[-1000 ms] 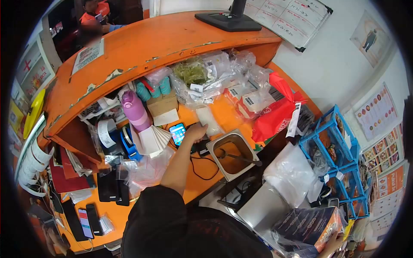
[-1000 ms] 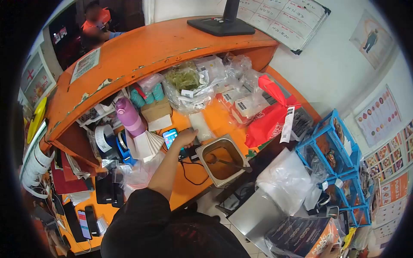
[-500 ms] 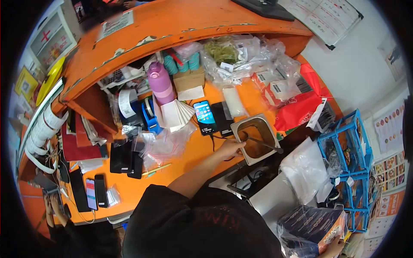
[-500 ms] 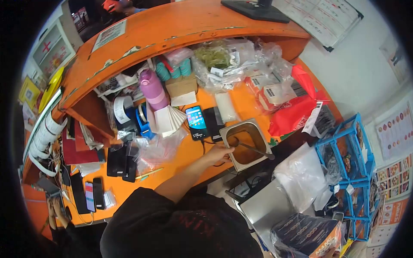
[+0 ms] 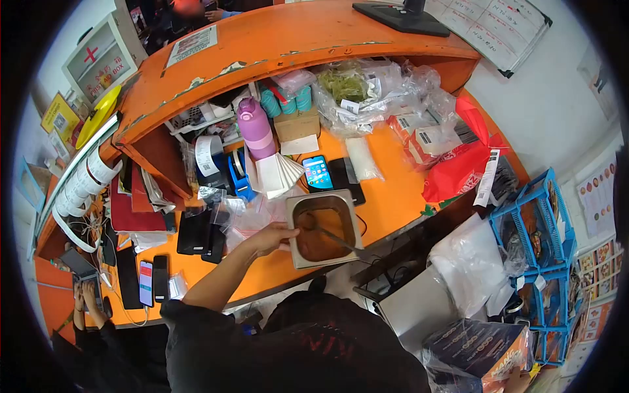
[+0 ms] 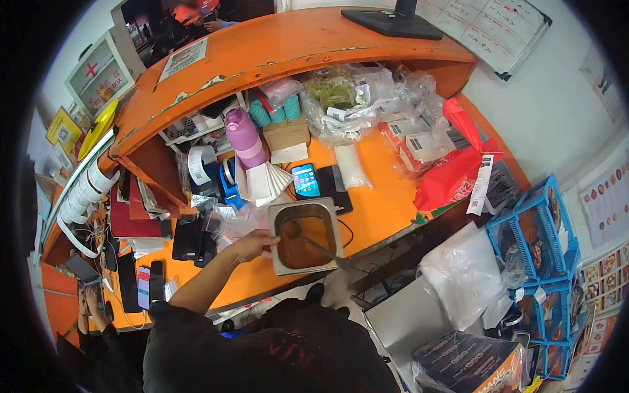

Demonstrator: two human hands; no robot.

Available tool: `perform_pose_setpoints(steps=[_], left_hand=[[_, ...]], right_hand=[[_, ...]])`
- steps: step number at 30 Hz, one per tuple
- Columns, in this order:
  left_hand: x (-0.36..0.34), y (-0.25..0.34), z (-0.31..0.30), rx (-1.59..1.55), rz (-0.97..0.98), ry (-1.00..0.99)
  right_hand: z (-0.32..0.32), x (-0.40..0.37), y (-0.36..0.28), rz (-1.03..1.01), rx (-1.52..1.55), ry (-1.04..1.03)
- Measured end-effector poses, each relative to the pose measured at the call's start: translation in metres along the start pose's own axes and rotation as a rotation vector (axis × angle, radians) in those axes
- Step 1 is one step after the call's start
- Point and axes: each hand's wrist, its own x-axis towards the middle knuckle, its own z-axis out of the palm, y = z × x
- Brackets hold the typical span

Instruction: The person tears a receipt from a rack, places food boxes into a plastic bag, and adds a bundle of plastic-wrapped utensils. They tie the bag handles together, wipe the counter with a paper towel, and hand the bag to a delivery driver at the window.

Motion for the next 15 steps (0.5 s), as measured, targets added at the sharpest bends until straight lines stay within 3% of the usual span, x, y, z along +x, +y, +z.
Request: perform_pose_setpoints(steps=[5,11,14,15], left_hand=[[-0.026,-0.039,-0.036,-0.114,-0.028,0.150],[-0.029,-0.059,-0.061,-0.138,0.001,0.099],[-0.043,-0.015,-0.054,0.404,-0.289,0.087],[-0.038,-0.001,-0.055,0.411,-0.275,0.094]], right_hand=[[-0.004,0.002,-0.007,0.007,-0.059,-0.016],[0.005,0.001,0.001,0.064,0.021,-0.020],[-0.003,-0.009,0.002,0.056,0.092,-0.037],[-0.010,-0.016,-0.002,0.007,0.096,-0.032]])
